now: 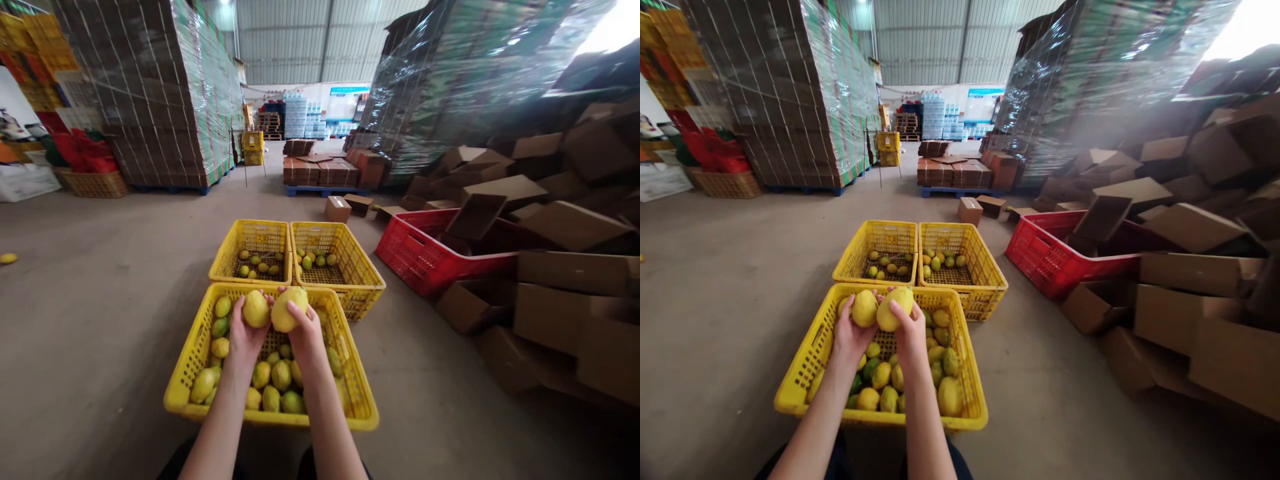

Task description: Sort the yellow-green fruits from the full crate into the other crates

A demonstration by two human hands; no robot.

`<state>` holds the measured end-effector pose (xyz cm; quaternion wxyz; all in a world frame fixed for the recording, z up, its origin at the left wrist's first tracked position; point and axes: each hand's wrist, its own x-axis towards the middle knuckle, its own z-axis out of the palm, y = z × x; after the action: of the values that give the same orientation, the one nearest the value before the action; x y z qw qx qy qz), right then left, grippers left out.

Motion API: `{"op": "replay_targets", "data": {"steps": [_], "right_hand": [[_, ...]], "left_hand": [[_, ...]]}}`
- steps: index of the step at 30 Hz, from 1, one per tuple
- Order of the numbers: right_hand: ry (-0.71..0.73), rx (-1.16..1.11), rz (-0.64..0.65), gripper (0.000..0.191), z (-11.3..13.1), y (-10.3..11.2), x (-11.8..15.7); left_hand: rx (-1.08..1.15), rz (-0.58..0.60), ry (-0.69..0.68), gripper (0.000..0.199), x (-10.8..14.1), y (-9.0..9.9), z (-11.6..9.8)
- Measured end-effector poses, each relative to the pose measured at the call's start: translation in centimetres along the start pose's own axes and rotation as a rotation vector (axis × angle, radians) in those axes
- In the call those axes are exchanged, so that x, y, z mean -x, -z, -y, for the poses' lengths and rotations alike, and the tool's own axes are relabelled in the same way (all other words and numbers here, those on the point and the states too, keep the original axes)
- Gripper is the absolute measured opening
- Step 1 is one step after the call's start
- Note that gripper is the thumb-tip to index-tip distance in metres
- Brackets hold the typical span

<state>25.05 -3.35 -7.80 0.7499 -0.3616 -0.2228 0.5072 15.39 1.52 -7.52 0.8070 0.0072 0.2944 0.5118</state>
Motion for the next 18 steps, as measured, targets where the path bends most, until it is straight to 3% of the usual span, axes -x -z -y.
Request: {"op": "replay_targets", "data": {"steps": [6, 11, 15, 18], "right_hand": [[-0.067, -0.004, -0.292, 0.044, 0.7, 2.3, -1.6], [-0.14, -0.149, -0.343, 0.032, 0.2, 2.0, -2.2], [-0.265, -0.208, -0.395, 0.025, -0.4, 1.6, -2.6], [-0.335, -0.202, -0.377, 0.028, -1.4, 1.9, -3.2]], "left_hand": [[0.017, -0.038, -0.038, 0.023, -0.8, 0.4, 0.4], [0.016, -0.015, 0.055, 0.029, -2.3, 1.4, 1.0], [-0.074, -0.081, 0.025, 0.029, -3.7, 2.3, 1.8], [-0.119, -0.105, 0.055, 0.032, -4.7, 1.5, 1.8]]}}
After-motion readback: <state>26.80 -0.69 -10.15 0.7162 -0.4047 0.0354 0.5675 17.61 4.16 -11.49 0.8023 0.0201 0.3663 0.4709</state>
